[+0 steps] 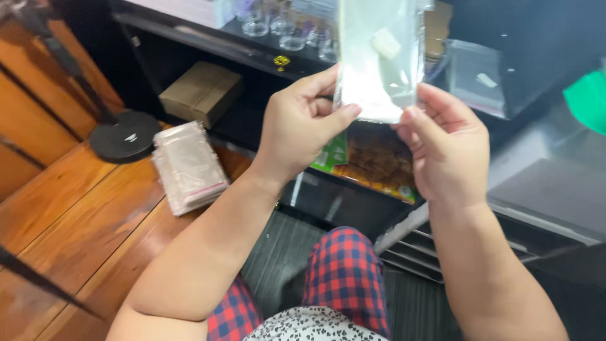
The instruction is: The person organizes clear plastic pouches by taking a stack of them from a wooden chair, placing them on a shelf, and counting them individually.
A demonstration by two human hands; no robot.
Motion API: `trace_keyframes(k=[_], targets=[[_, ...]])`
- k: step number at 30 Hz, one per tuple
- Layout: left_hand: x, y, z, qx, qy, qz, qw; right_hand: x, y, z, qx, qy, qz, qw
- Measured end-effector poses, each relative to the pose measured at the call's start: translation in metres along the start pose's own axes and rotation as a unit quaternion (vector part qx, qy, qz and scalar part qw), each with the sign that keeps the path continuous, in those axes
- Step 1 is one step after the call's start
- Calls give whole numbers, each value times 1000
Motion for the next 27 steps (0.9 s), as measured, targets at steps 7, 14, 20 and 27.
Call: trace_keyframes(k=[7, 14, 20, 27], targets=[[-74, -79, 51, 71, 10, 103, 992, -18, 95, 30, 30, 3, -112, 993], [-113, -136, 121, 117, 70, 105, 985, -29, 167, 6, -5, 18, -182, 983], [-123, -148, 155, 107, 109, 85, 985, -37, 201, -19, 70, 61, -211, 973], [-126, -146, 188, 95, 147, 51, 983, -37, 205, -39, 102, 90, -222, 966]])
Point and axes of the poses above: each hand's wrist, its own x-axis away from the middle knuckle, its own y-axis out of the back of the hand, z = x × y, the point moved 7 cm from there along -x, towards the middle knuckle, and after that the axes turned 10 degrees about z, right-handed, at the moved point
